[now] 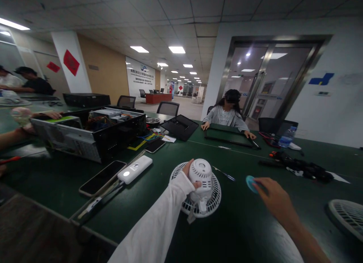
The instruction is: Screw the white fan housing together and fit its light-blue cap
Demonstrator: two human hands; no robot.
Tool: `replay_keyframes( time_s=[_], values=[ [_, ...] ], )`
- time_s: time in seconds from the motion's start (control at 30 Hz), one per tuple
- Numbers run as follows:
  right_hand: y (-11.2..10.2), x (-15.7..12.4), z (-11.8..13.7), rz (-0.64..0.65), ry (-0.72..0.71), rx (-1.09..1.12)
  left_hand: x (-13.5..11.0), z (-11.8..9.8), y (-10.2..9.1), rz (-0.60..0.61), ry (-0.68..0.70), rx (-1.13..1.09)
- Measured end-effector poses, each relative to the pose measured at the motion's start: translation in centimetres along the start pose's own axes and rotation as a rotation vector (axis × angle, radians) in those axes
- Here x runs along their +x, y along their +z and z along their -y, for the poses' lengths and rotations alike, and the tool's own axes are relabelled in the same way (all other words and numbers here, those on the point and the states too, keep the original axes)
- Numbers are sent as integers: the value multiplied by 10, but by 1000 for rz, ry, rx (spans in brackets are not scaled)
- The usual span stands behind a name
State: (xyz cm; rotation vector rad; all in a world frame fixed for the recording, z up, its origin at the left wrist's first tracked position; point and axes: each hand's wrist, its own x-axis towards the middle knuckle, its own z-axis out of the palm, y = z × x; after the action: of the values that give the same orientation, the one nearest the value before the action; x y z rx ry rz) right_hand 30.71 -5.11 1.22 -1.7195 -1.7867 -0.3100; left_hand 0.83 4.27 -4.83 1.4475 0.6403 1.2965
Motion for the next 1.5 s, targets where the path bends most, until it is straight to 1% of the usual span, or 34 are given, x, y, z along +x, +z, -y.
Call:
replay_keyframes(
  time_s=[0.1, 0.17, 0.23, 0.27, 0.33, 0.43, 0.53, 0.7, 0.87, 1.03, 1.3, 1.5],
  values=[
    [-19, 36, 82, -8, -225, 175, 0, 3, 1, 16, 39, 6],
    [-24, 52, 124, 34, -302, 232, 0, 4, 1, 24, 76, 9],
    [-20, 63, 151, 144, -361, 249, 1, 5, 1, 35, 114, 12],
    [-16, 67, 160, 195, -374, 225, 2, 6, 1, 41, 133, 16],
    [-3, 74, 171, 275, -382, 151, 4, 7, 1, 47, 159, 37],
    [12, 80, 174, 336, -400, 93, 7, 9, 1, 30, 170, 80],
    [18, 83, 170, 365, -409, 87, 8, 8, 2, 16, 148, 114],
    [14, 82, 168, 392, -403, 85, 3, -6, 3, 48, 118, 137],
    [8, 81, 171, 380, -393, 83, 0, -16, 3, 69, 92, 147],
    [5, 80, 171, 393, -388, 69, -1, -14, 4, 60, 76, 143],
    [4, 81, 168, 417, -387, 86, -1, -7, 1, 64, 73, 130],
    [3, 81, 167, 428, -390, 95, -1, -8, 1, 55, 79, 138]
  ],
)
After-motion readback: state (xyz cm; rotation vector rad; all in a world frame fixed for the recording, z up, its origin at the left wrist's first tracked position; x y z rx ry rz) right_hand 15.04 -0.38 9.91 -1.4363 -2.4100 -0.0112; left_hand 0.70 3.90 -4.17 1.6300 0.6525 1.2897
